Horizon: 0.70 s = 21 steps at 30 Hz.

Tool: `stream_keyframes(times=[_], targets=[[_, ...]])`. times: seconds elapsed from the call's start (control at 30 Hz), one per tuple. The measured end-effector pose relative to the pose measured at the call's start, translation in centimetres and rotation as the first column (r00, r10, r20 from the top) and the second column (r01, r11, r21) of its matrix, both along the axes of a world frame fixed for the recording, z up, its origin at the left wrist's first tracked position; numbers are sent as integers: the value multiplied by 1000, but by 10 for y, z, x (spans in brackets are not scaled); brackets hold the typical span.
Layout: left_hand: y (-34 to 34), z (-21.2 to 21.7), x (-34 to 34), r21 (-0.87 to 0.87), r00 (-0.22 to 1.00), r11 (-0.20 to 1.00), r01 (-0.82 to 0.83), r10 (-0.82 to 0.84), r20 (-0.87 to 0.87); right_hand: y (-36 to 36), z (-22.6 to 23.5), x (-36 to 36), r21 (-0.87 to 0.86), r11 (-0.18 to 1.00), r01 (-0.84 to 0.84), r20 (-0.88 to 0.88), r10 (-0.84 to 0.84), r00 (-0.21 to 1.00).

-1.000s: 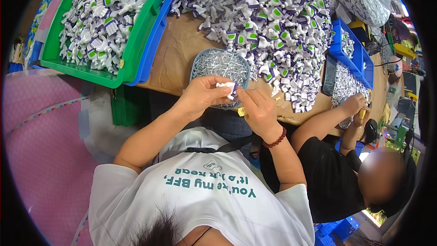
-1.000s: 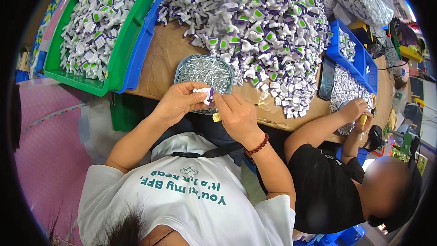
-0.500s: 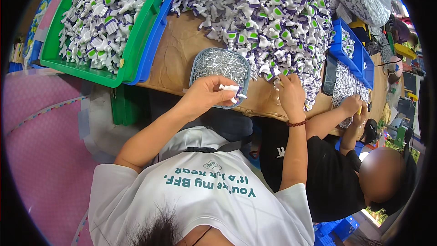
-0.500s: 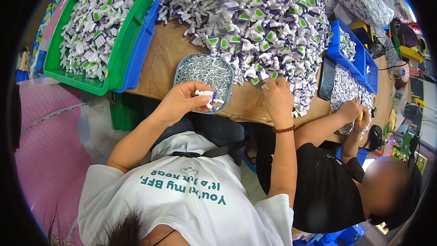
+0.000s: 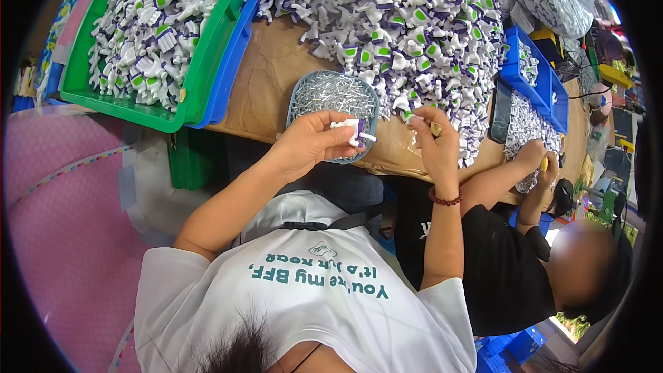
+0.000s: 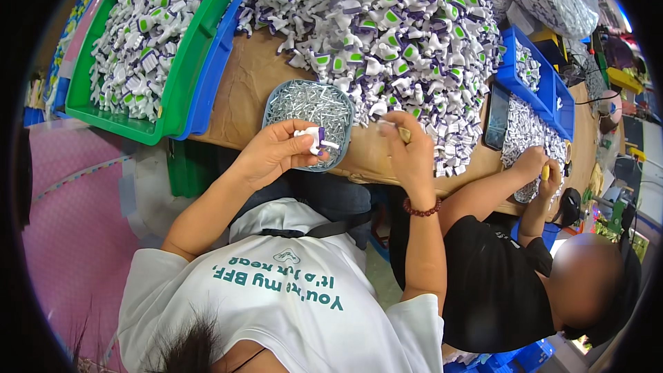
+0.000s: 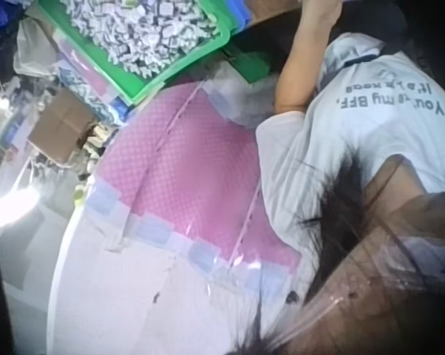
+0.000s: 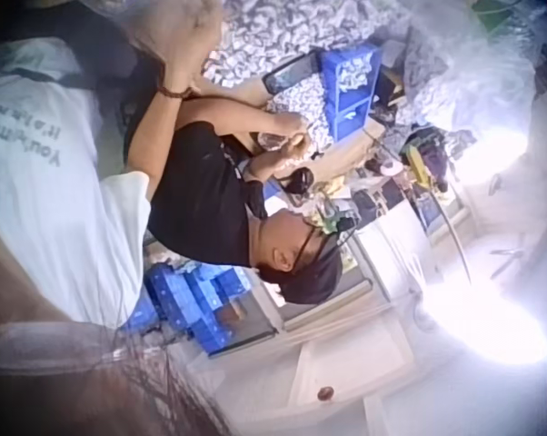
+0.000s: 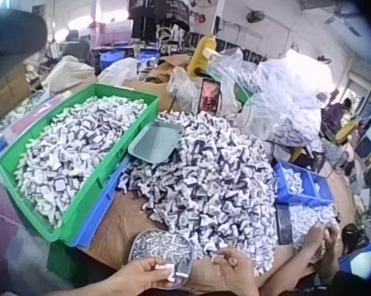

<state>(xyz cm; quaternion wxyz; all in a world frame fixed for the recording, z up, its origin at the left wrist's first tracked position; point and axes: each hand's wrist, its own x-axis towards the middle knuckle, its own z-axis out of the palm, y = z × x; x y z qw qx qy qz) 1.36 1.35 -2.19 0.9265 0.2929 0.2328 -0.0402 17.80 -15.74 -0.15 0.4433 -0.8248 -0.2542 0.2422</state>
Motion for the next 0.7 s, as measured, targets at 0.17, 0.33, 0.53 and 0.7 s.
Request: stream_keyframes(times=[0.17,0.33,0.53,0.7], targets=[[0,2,1,-33,1000,999,-7,8,27,22,8,-39,296,954,38,-301,55,952],[0,1,0,-19,1000,1000,-17,17,13,32,5,-48,351,927,131,-378,12,926],[-1,0,0,-18,1000,1000,-19,19,-1,33,5,-51,367,924,110,-368,36,929],[0,0,0,-18,1000,1000,-22,23,5,32,4,-52,389,908,154,-426,29,904]])
